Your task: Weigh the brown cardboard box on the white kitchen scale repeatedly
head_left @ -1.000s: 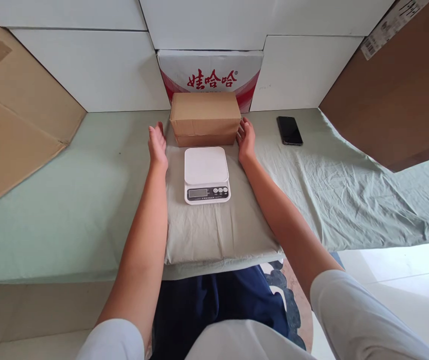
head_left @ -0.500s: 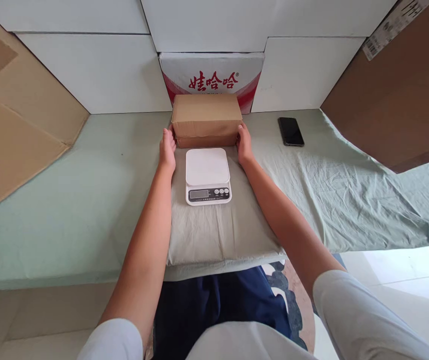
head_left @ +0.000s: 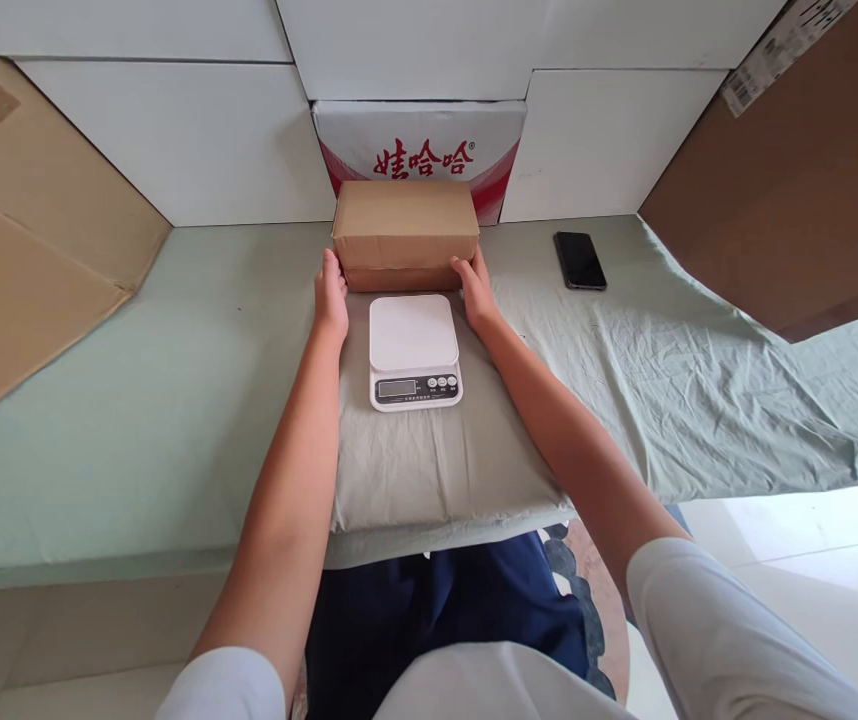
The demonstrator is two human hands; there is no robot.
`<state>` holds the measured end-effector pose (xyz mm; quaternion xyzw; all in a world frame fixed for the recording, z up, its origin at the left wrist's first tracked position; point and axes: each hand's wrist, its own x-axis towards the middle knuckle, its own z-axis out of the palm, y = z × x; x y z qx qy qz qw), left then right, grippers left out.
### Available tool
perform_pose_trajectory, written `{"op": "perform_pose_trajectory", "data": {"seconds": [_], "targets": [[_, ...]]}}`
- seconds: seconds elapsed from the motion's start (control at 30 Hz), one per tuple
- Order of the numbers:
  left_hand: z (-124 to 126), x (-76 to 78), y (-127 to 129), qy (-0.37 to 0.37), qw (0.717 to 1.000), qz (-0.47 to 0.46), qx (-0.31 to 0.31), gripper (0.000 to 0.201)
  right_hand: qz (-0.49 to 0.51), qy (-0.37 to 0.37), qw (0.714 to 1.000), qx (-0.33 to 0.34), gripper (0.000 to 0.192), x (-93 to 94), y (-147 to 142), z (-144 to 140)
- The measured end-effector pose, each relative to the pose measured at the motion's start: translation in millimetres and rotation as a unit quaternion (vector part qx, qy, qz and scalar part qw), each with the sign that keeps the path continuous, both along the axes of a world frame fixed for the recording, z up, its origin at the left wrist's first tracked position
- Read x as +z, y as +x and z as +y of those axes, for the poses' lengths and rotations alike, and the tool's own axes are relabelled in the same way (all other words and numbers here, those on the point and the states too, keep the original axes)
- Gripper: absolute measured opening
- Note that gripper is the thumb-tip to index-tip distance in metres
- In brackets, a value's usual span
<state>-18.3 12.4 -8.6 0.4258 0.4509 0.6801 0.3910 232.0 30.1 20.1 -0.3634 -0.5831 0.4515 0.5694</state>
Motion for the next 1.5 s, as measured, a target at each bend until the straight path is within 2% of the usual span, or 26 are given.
{"op": "perform_pose_trajectory", "data": {"seconds": [0.17,0.27,0.4,0.5,0.57,0.67,0.8,0.9,1.13,1.5], "targets": [[-0.2,7.8,-7.7,0.044,0.999,0.03,0.011,0.092,-0.001,0.034,0.999,0.009,0.069,6.6,-6.3,2.3],[-12.7,21.1,-7.0,0.074,0.995,0.055,0.034,0.083,-0.003,0.053,0.998,0.017,0.07,17.6,-5.8,3.7],[-49.5,46.6,1.0,0.128,0.989,0.062,0.037,0.07,0.002,0.07,0.997,0.038,0.068,37.6,3.5,-8.3],[-88.0,54.6,11.5,0.153,0.987,0.048,0.031,0.064,0.004,0.063,0.997,0.049,0.063,43.2,15.7,-37.6],[-113.6,49.6,18.6,0.152,0.987,0.044,0.023,0.061,0.004,0.051,0.998,0.046,0.06,37.6,23.3,-64.9],[-142.8,32.2,27.2,0.145,0.988,0.055,0.021,0.056,0.022,0.017,0.999,0.028,0.054,20.1,29.3,-104.9],[-157.8,12.9,35.0,0.136,0.988,0.059,0.043,0.055,0.045,-0.005,0.999,0.008,0.05,2.3,28.7,-134.8],[-159.2,10.1,39.0,0.129,0.987,0.068,0.064,0.055,0.044,-0.022,0.999,0.0,0.053,1.0,27.6,-138.7],[-163.7,19.3,48.1,0.098,0.991,0.034,0.081,0.053,0.02,-0.024,0.999,-0.005,0.054,4.6,30.4,-138.9],[-164.4,19.7,46.6,0.067,0.993,0.063,0.077,0.071,0.01,-0.031,0.999,0.005,0.055,11.4,30.0,-145.9]]}}
